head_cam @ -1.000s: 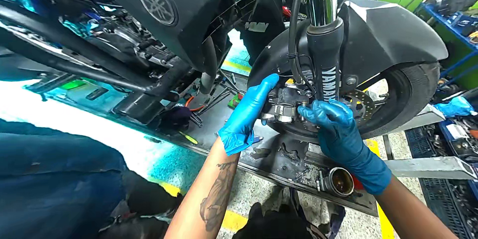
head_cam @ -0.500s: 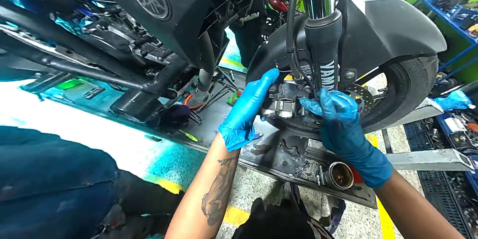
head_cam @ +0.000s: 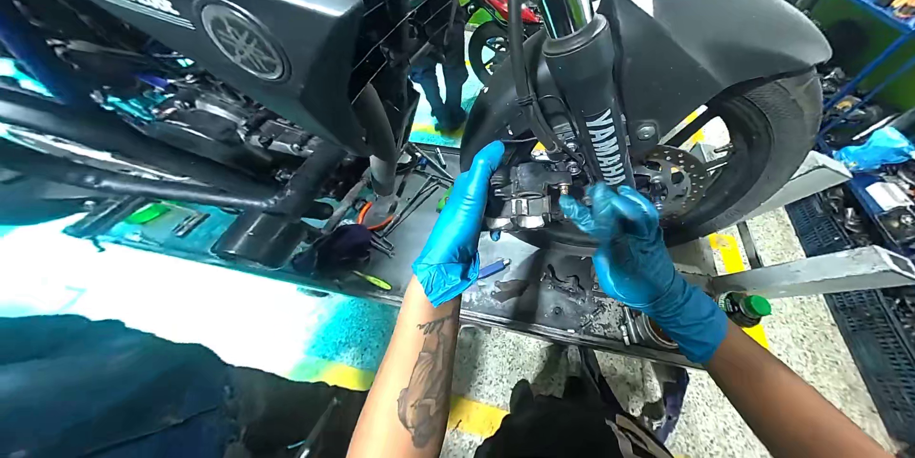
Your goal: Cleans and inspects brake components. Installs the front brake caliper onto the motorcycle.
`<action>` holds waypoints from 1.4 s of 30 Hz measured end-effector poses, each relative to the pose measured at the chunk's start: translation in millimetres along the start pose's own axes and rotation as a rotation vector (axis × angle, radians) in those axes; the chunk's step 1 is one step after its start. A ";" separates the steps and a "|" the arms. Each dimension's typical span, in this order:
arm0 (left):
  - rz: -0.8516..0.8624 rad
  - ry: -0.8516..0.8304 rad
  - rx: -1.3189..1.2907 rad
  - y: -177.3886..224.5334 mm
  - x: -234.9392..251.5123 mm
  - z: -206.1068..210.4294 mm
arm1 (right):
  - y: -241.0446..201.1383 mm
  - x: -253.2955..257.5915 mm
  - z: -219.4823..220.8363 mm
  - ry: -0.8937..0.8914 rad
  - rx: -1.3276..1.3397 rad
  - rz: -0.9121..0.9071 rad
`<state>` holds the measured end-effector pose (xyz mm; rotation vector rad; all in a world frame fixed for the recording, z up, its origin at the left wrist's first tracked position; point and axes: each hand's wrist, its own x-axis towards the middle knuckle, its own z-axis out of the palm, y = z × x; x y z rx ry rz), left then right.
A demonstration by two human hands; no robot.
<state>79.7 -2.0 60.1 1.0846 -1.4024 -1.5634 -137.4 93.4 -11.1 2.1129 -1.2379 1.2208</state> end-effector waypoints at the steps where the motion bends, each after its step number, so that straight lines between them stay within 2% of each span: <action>1: -0.003 -0.004 0.008 -0.6 -0.1 -1.2 | 0.9 -0.5 -2.5 -0.016 -0.016 -0.025; 4: 0.001 0.008 -0.016 -0.6 2.1 0.4 | 0.2 10.7 -12.4 0.072 0.013 -0.005; 7: 0.040 -0.004 -0.038 -4.0 0.3 1.6 | -13.7 12.7 0.6 0.087 0.094 0.184; 9: 0.047 0.008 -0.026 -4.6 1.2 2.3 | -24.8 3.5 6.7 0.040 0.283 0.313; 11: 0.029 0.049 -0.030 -7.3 2.1 4.1 | -32.7 -3.4 6.1 0.104 0.497 0.433; 13: 0.031 0.068 -0.044 -9.1 0.4 6.3 | -36.6 0.0 4.3 0.148 0.590 0.512; 17: 0.042 0.108 -0.091 -11.5 -2.7 14.1 | -42.9 8.1 1.2 0.064 0.864 0.662; 22: 0.066 0.127 -0.116 -18.7 -4.0 15.1 | -35.0 5.3 -15.7 0.016 0.936 0.920; 27: 0.086 0.111 -0.100 -25.0 -6.0 13.5 | -37.8 11.2 -14.6 -0.035 0.940 0.933; 31: 0.103 0.096 -0.106 -29.3 -4.4 12.6 | -42.1 10.9 -9.7 0.036 0.927 0.974; 34: 0.109 0.102 -0.125 -29.7 -4.2 12.0 | -44.7 12.7 -8.0 -0.037 0.981 0.999; 37: 0.088 0.075 -0.146 -29.1 -4.5 9.4 | -40.8 13.7 -9.1 0.037 0.940 1.030; 42: 0.115 0.066 -0.158 -38.1 -4.6 7.1 | -41.2 12.1 -11.3 -0.033 1.003 1.115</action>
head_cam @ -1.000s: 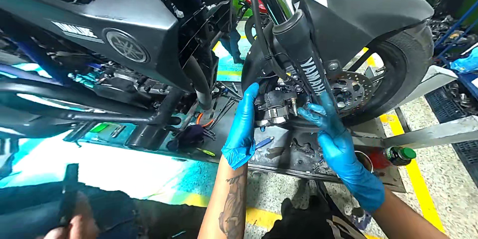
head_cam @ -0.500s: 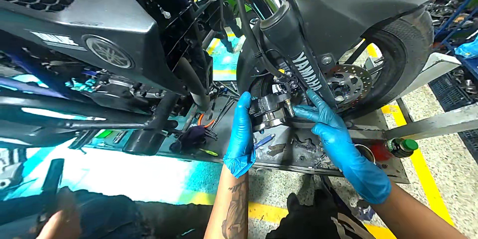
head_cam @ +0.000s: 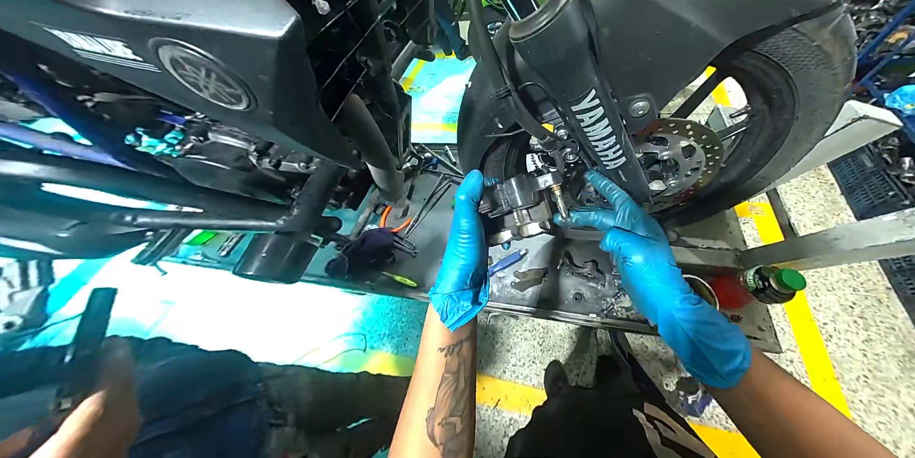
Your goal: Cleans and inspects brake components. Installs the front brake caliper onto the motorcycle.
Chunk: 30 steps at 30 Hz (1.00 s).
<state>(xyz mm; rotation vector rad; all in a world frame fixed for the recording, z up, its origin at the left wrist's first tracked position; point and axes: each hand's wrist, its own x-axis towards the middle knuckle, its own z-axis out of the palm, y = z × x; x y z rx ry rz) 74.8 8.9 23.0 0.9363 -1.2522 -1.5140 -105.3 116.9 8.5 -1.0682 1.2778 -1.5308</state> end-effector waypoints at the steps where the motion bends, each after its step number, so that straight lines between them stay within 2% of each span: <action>1: -0.001 -0.010 -0.003 0.0 0.0 -0.6 | -1.4 0.6 -1.5 0.011 0.024 0.026; 6: 0.045 -0.023 -0.003 -6.9 -1.3 -3.4 | -9.2 -11.1 -7.1 0.008 0.064 0.072; 9: 0.111 -0.007 0.015 -9.2 9.0 -0.5 | -7.5 -11.8 -10.7 -0.025 0.066 0.021; 11: 0.136 -0.031 0.032 -15.2 -1.1 -2.9 | -1.3 -18.1 -17.9 -0.079 -0.057 -0.050; 13: 0.194 -0.110 0.154 -29.2 -20.4 -10.9 | 10.8 -22.0 -35.7 -0.178 -0.123 -0.125; 14: 0.270 -0.096 0.255 -40.0 -27.3 -9.9 | 19.8 -26.7 -47.1 -0.195 -0.095 -0.130; 16: 0.477 -0.043 0.493 -68.4 -29.8 -3.6 | 39.4 -45.9 -66.5 -0.072 -0.107 0.020; 19: 0.582 0.066 0.627 -110.6 -20.9 15.6 | 66.2 -78.6 -83.6 0.059 -0.133 0.246; 23: 0.734 0.132 0.613 -138.6 5.9 32.7 | 108.9 -104.2 -90.3 0.058 -0.107 0.303; 26: 0.702 0.084 0.663 -143.0 2.7 14.6 | 129.4 -114.8 -90.1 0.018 0.002 0.288; 27: 0.649 0.065 0.707 -143.3 -0.6 -0.9 | 115.8 -108.1 -82.4 0.048 0.000 0.362; 28: 0.567 0.066 0.762 -145.6 -3.4 -21.1 | 86.3 -91.4 -65.9 0.152 -0.022 0.548; 29: 0.447 0.100 0.798 -149.6 -4.7 -44.8 | 52.9 -62.2 -43.2 0.338 -0.069 0.812; 30: 0.293 0.173 0.788 -154.3 -3.2 -71.2 | 53.8 -55.6 -43.5 0.370 -0.102 0.805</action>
